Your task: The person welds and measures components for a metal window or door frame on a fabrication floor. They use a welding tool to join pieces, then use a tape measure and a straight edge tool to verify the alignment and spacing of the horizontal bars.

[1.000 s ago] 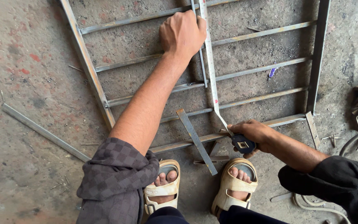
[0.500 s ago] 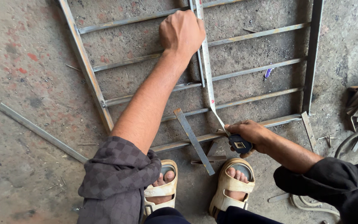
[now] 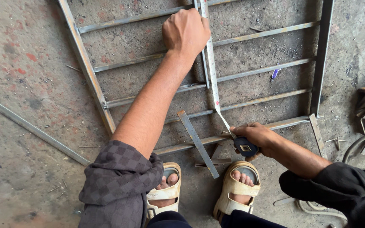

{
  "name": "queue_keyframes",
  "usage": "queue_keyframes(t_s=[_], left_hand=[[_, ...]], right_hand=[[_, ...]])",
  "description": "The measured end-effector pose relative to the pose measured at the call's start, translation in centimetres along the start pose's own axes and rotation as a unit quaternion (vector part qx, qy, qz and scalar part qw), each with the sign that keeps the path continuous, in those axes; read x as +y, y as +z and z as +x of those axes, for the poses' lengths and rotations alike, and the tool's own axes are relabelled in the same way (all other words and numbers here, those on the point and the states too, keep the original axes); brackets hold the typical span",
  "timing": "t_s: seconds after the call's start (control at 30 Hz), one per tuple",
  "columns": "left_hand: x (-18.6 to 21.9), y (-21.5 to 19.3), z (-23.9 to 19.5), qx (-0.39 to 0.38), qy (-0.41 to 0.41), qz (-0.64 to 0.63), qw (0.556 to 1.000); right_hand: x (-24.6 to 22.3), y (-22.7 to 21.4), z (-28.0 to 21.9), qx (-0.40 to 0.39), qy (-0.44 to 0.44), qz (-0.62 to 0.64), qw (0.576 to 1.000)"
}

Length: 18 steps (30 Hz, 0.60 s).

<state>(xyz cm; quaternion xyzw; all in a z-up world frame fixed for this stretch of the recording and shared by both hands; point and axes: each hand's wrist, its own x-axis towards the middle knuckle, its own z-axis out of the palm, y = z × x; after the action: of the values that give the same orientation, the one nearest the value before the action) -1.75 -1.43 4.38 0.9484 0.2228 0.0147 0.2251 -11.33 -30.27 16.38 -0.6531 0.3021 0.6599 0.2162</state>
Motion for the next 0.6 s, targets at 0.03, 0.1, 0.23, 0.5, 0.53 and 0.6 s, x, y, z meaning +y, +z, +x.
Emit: queue_keyframes(t_s=[0.03, 0.1, 0.23, 0.5, 0.53, 0.6], left_hand=[[0.0, 0.1, 0.0, 0.009, 0.003, -0.001, 1.0], [-0.1, 0.2, 0.1, -0.001, 0.0, -0.002, 1.0], [-0.2, 0.3, -0.1, -0.016, 0.001, -0.014, 1.0], [-0.2, -1.3, -0.8, 0.067, 0.009, -0.047, 0.997], [-0.3, -2.5, -1.1, 0.138, 0.031, -0.072, 0.987], [-0.1, -5.4, -2.2, 0.124, 0.017, -0.127, 0.984]], right_hand=[[0.0, 0.0, 0.1, 0.002, 0.002, 0.006, 1.0], [0.2, 0.0, 0.2, -0.001, -0.001, 0.009, 1.0], [0.5, -0.1, 0.3, -0.005, -0.007, 0.016, 1.0], [3.0, -2.5, -0.3, 0.03, -0.048, 0.016, 0.998], [3.5, -3.9, -0.8, 0.06, -0.065, 0.035, 0.995], [4.8, -7.3, -1.7, 0.148, -0.109, 0.023, 0.983]])
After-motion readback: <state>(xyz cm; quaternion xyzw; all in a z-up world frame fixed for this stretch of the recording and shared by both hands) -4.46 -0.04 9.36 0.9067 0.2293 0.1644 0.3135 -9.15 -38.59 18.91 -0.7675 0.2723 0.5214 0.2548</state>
